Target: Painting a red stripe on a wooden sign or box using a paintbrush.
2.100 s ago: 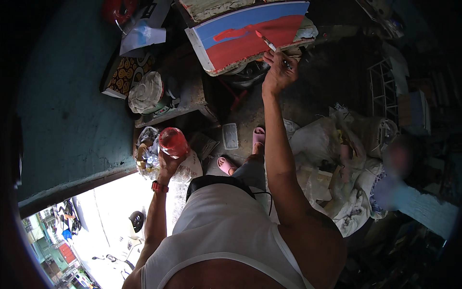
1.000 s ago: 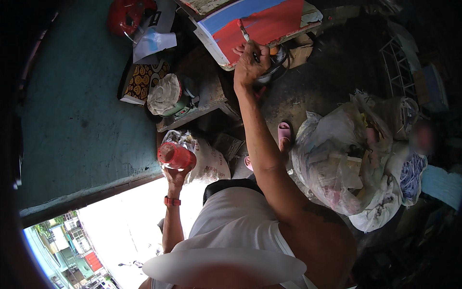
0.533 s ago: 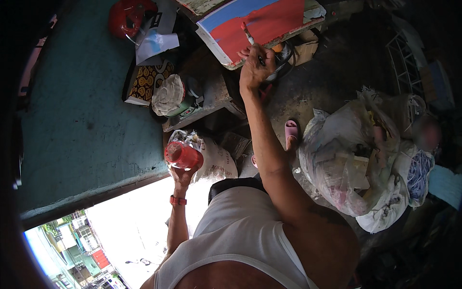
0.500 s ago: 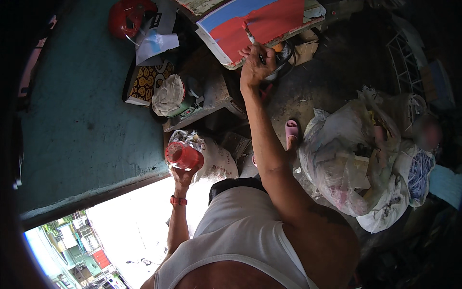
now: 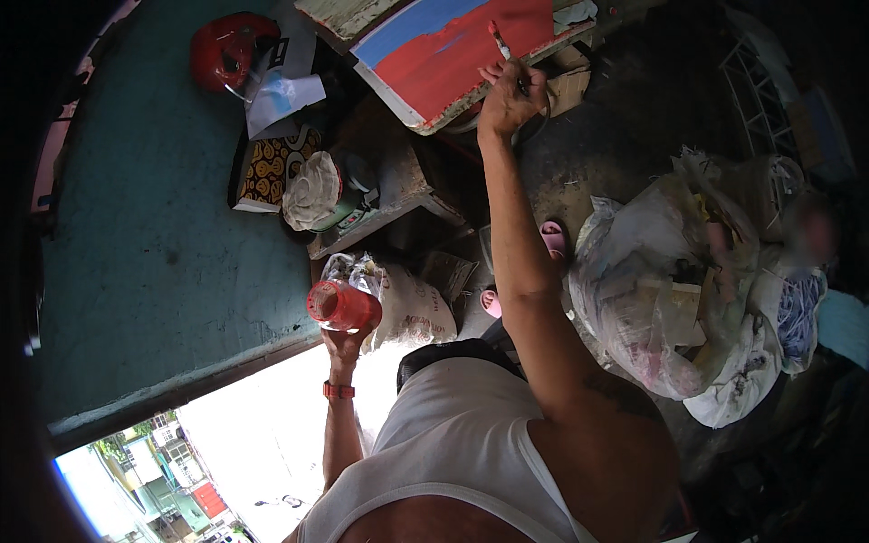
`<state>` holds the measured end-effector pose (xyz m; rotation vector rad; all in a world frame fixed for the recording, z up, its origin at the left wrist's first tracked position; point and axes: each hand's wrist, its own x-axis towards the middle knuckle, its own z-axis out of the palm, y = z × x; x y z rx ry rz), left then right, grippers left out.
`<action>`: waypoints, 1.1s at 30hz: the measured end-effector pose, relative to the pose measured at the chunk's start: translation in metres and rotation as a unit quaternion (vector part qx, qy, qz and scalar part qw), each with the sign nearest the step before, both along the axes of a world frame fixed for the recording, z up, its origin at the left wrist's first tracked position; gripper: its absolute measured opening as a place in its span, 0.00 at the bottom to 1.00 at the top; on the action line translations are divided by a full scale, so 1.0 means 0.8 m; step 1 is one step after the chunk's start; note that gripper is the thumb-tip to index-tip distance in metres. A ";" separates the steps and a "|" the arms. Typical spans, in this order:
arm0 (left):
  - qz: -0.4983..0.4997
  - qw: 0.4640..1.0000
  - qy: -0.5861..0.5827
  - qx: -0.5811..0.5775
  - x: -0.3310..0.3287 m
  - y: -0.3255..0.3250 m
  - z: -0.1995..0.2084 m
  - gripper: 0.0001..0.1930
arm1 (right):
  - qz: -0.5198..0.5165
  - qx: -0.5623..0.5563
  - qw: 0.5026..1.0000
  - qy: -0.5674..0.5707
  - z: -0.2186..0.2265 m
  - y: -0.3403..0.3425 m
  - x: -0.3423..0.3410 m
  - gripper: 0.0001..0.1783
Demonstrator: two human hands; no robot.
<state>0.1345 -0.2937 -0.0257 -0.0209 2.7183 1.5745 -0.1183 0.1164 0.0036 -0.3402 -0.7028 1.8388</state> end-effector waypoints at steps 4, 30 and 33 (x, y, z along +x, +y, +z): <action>-0.022 0.998 0.001 -0.060 0.003 -0.005 -0.008 0.49 | 0.054 0.001 0.998 -0.026 -0.009 -0.021 -0.012 0.05; -0.057 0.997 -0.004 -0.055 -0.041 0.046 0.026 0.48 | 0.090 0.002 0.996 0.003 0.010 0.014 0.019 0.03; -0.054 0.997 0.008 -0.057 -0.041 0.044 0.022 0.47 | 0.019 -0.015 0.999 -0.026 0.028 0.061 -0.009 0.02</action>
